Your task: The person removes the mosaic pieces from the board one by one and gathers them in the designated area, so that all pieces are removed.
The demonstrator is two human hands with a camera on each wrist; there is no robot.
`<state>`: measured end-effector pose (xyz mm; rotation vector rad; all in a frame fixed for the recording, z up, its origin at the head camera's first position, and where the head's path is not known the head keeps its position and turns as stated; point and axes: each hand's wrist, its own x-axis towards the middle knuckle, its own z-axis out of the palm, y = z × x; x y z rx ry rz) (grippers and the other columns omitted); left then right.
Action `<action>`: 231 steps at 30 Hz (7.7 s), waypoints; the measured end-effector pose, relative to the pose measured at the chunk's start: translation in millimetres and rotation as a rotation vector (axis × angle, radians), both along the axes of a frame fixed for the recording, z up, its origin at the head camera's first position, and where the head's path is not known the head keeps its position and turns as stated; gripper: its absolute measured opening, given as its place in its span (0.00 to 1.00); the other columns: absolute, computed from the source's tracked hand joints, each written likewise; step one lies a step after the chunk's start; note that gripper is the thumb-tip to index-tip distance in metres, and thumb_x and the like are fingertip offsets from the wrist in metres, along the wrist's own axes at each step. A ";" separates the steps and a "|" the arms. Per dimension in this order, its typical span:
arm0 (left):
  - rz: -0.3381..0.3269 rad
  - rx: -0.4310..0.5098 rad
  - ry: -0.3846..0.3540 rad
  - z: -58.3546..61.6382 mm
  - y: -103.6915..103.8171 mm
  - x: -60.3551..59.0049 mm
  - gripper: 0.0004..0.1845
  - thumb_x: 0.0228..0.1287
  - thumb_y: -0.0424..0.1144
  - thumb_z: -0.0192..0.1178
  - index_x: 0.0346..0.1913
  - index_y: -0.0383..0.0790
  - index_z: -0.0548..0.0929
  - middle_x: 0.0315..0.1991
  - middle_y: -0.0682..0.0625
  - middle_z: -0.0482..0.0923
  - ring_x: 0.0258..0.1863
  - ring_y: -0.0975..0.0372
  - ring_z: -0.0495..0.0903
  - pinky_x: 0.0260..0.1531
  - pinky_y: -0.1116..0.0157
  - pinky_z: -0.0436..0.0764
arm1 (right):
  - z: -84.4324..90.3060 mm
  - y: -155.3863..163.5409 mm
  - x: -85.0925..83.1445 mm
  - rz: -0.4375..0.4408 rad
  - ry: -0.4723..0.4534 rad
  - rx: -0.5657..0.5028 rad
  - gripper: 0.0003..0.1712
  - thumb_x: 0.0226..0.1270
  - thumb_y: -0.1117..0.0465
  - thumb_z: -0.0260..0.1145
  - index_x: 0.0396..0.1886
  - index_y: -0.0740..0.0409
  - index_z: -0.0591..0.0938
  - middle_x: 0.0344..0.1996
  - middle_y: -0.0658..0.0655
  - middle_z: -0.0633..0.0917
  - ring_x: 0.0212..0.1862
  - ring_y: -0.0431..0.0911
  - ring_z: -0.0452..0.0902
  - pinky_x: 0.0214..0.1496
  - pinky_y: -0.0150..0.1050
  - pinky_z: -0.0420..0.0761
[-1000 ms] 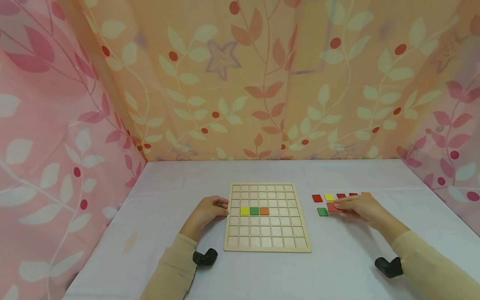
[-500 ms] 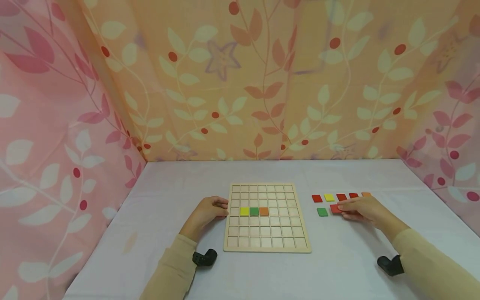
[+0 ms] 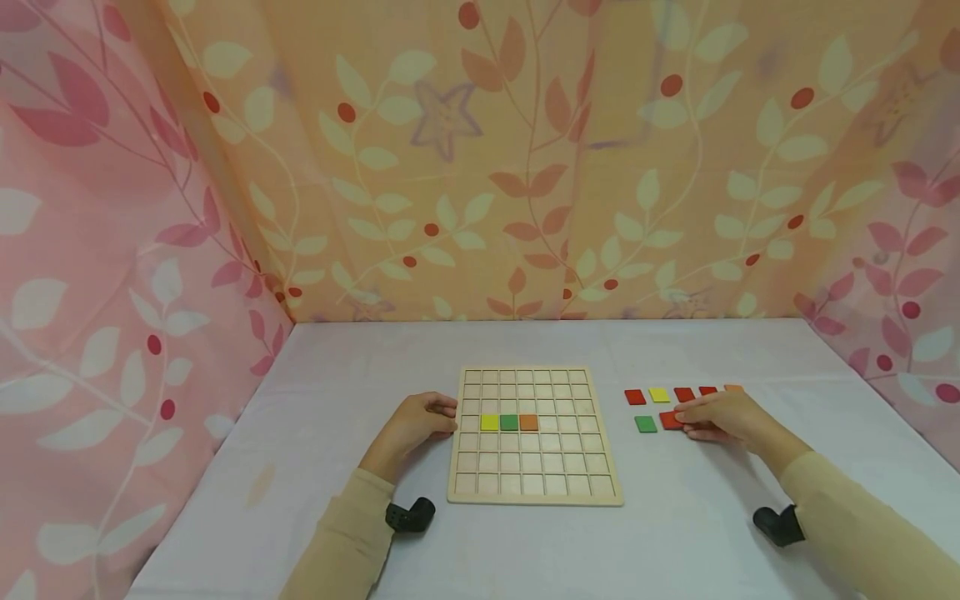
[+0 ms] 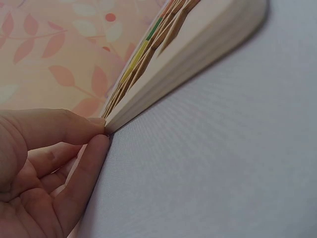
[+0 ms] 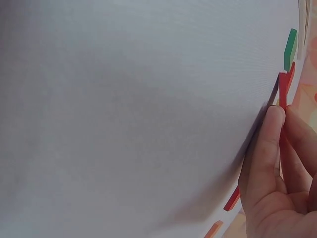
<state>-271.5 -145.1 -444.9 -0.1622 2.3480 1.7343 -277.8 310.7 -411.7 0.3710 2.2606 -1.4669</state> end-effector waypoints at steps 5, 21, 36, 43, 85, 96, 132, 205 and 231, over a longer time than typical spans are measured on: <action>-0.003 -0.005 -0.002 1.2 0.4 0.5 0.18 0.50 0.25 0.64 0.47 0.33 0.79 0.38 0.45 0.78 0.31 0.63 0.77 0.33 0.67 0.81 | 1.8 -0.5 -1.1 -0.023 -0.015 0.022 0.28 0.55 0.57 0.70 0.53 0.68 0.78 0.31 0.52 0.84 0.28 0.43 0.83 0.36 0.34 0.82; -0.009 0.008 0.003 -1.3 -0.9 -0.5 0.18 0.50 0.25 0.64 0.47 0.32 0.79 0.37 0.45 0.78 0.32 0.63 0.77 0.33 0.68 0.81 | 6.6 -4.8 0.1 -0.052 0.004 0.042 0.26 0.56 0.60 0.69 0.52 0.72 0.77 0.29 0.53 0.84 0.26 0.44 0.83 0.35 0.35 0.82; -0.008 0.003 0.010 -1.8 -3.1 0.3 0.17 0.50 0.25 0.64 0.47 0.33 0.79 0.38 0.45 0.78 0.32 0.62 0.78 0.34 0.67 0.81 | 4.4 -8.4 -2.8 -0.071 0.031 0.062 0.35 0.55 0.61 0.70 0.56 0.79 0.69 0.24 0.51 0.86 0.24 0.43 0.82 0.32 0.35 0.82; -0.015 0.021 0.007 0.4 -1.5 1.1 0.18 0.50 0.24 0.64 0.47 0.31 0.79 0.38 0.44 0.78 0.31 0.63 0.77 0.34 0.67 0.81 | 16.7 -9.4 4.6 -0.090 0.029 0.112 0.35 0.57 0.53 0.69 0.56 0.73 0.71 0.23 0.48 0.84 0.27 0.43 0.81 0.34 0.31 0.81; -0.052 0.014 0.037 1.9 -3.1 3.0 0.18 0.50 0.25 0.64 0.47 0.31 0.79 0.37 0.45 0.78 0.33 0.61 0.78 0.34 0.67 0.81 | 2.7 -162.7 9.9 0.093 0.093 -0.196 0.19 0.56 0.65 0.68 0.46 0.71 0.80 0.30 0.59 0.87 0.30 0.45 0.84 0.37 0.37 0.83; -0.045 0.017 0.013 13.9 0.5 9.6 0.19 0.51 0.22 0.62 0.50 0.26 0.76 0.42 0.37 0.77 0.33 0.62 0.76 0.39 0.62 0.81 | 1.1 -179.5 8.6 0.094 0.066 -0.236 0.18 0.55 0.67 0.68 0.45 0.71 0.80 0.31 0.59 0.86 0.30 0.45 0.84 0.37 0.37 0.83; -0.016 0.011 0.008 2.7 0.0 2.4 0.19 0.49 0.24 0.64 0.48 0.31 0.79 0.39 0.42 0.78 0.33 0.62 0.78 0.35 0.65 0.82 | -1.4 -197.6 3.4 0.095 0.066 -0.183 0.14 0.54 0.71 0.67 0.42 0.71 0.81 0.30 0.60 0.86 0.26 0.43 0.82 0.33 0.37 0.84; -0.010 -0.011 0.021 1.7 0.6 3.1 0.19 0.49 0.23 0.64 0.47 0.31 0.79 0.38 0.43 0.79 0.32 0.62 0.77 0.33 0.67 0.81 | 19.2 -114.9 5.4 0.037 0.158 -0.125 0.21 0.57 0.60 0.68 0.48 0.68 0.80 0.30 0.51 0.86 0.31 0.41 0.82 0.39 0.35 0.83; -0.037 0.017 0.019 15.6 2.5 9.4 0.18 0.50 0.22 0.61 0.48 0.26 0.78 0.38 0.39 0.78 0.30 0.63 0.76 0.34 0.66 0.81 | 20.3 -43.9 11.6 -0.004 0.099 -0.125 0.27 0.56 0.59 0.70 0.51 0.71 0.77 0.29 0.49 0.86 0.32 0.40 0.83 0.41 0.36 0.82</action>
